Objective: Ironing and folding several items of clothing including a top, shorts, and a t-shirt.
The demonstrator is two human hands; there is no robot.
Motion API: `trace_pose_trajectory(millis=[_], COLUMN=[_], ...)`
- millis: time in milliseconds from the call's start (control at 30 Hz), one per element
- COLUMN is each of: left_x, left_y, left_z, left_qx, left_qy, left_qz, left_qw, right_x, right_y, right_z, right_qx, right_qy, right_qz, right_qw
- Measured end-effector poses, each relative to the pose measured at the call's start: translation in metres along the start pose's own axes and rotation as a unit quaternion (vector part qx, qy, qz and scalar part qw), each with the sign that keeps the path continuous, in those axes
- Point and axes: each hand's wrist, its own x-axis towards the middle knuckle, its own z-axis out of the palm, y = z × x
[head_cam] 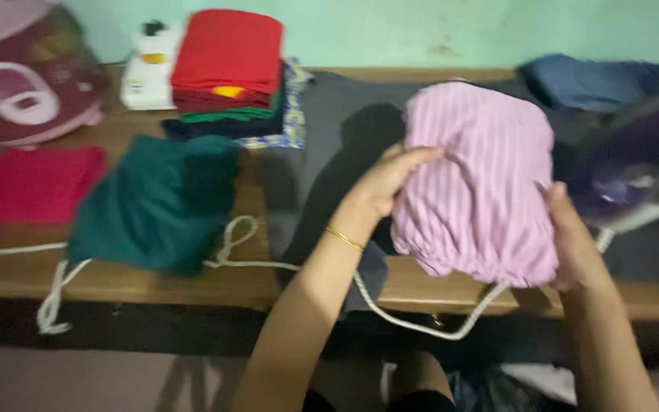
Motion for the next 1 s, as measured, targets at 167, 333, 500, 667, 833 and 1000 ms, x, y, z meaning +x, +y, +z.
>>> trace_pose_trajectory(millis=[167, 333, 500, 667, 833, 1000], left_x=[-0.033, -0.062, -0.180, -0.223, -0.269, -0.302], left_y=[0.033, 0.059, 0.098, 0.102, 0.141, 0.193], left_z=[0.003, -0.042, -0.049, -0.101, -0.117, -0.171], left_qx=[0.021, 0.082, 0.133, -0.123, -0.114, -0.053], left_qy=[-0.011, 0.013, 0.011, 0.119, 0.323, 0.255], left_qz=[0.042, 0.164, 0.215, 0.104, 0.221, 0.474], left_qw=[0.999, 0.983, 0.967, 0.980, 0.913, 0.841], right_x=[0.021, 0.039, 0.030, 0.035, 0.042, 0.057], right_y=[-0.005, -0.010, -0.028, -0.037, -0.036, -0.001], right_z=[0.037, 0.093, 0.182, 0.275, 0.342, 0.357], right_qx=[0.103, 0.211, 0.216, 0.143, -0.019, 0.041], right_qy=[-0.017, -0.122, -0.160, -0.178, -0.291, -0.317], right_qz=[0.058, 0.002, 0.057, 0.117, 0.025, 0.077], right_qw=[0.993, 0.970, 0.962, 0.967, 0.956, 0.944])
